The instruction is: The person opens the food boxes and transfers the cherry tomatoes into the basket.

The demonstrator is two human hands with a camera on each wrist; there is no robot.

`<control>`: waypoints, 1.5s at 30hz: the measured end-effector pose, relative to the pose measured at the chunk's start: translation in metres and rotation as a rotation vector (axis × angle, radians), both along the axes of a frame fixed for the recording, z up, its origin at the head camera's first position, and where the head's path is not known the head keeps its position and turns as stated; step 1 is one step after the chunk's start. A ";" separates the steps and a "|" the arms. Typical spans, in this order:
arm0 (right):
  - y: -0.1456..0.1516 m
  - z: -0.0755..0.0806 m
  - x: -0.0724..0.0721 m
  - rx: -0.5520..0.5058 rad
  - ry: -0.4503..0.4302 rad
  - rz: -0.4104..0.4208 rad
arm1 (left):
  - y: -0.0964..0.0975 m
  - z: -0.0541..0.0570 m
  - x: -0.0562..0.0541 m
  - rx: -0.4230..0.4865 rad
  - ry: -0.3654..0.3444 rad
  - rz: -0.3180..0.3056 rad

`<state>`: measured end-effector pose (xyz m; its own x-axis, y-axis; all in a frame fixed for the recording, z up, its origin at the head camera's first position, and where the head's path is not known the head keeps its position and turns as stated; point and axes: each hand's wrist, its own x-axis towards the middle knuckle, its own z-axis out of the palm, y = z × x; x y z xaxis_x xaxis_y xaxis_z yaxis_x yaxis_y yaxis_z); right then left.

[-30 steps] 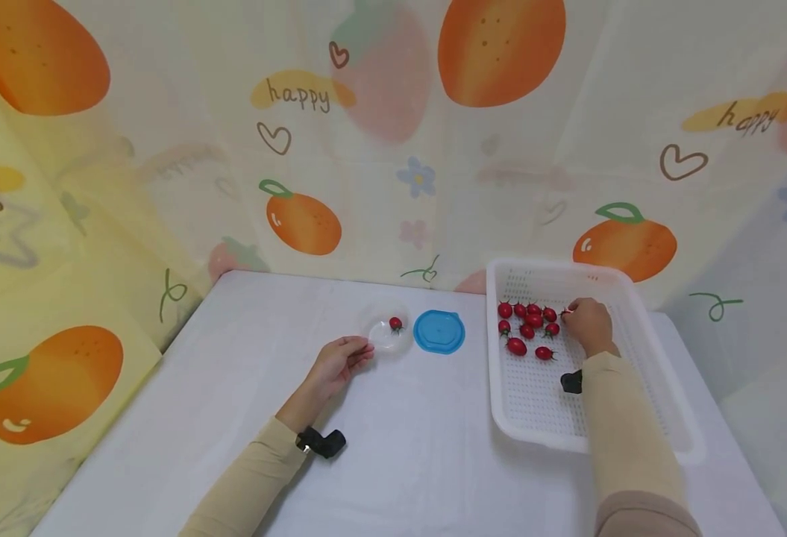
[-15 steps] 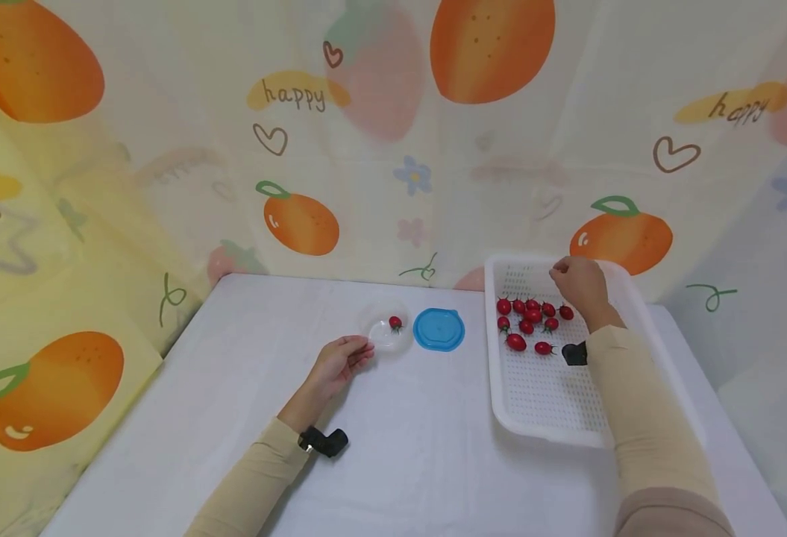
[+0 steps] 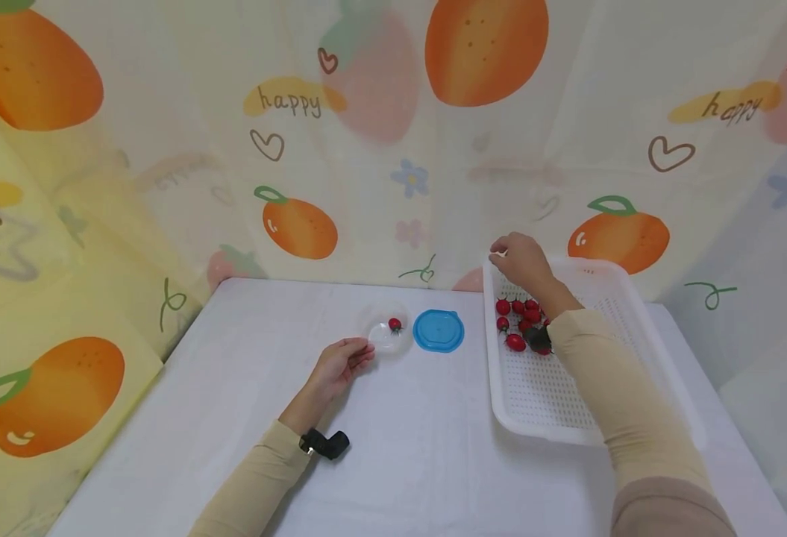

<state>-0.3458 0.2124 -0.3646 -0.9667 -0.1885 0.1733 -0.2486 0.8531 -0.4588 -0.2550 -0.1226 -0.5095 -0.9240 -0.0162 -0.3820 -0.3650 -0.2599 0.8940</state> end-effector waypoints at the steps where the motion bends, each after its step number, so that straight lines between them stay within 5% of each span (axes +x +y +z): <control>1: -0.007 0.002 0.000 0.007 -0.005 0.015 | 0.000 0.000 0.000 0.005 0.002 0.000; 10: -0.058 0.011 0.000 0.050 -0.055 0.146 | -0.001 0.002 -0.001 0.020 0.015 -0.003; 27: -0.136 -0.016 0.009 0.178 -0.221 0.277 | -0.001 0.000 -0.001 0.008 -0.003 -0.005; 34: -0.160 -0.035 0.010 0.275 -0.194 0.371 | 0.000 0.001 -0.001 -0.013 -0.007 -0.005; 41: -0.181 -0.049 0.015 0.339 -0.264 0.371 | 0.000 0.001 -0.002 0.002 0.000 0.004; 45: -0.190 -0.056 0.016 0.435 -0.216 0.381 | 0.000 0.000 -0.003 0.014 0.005 0.007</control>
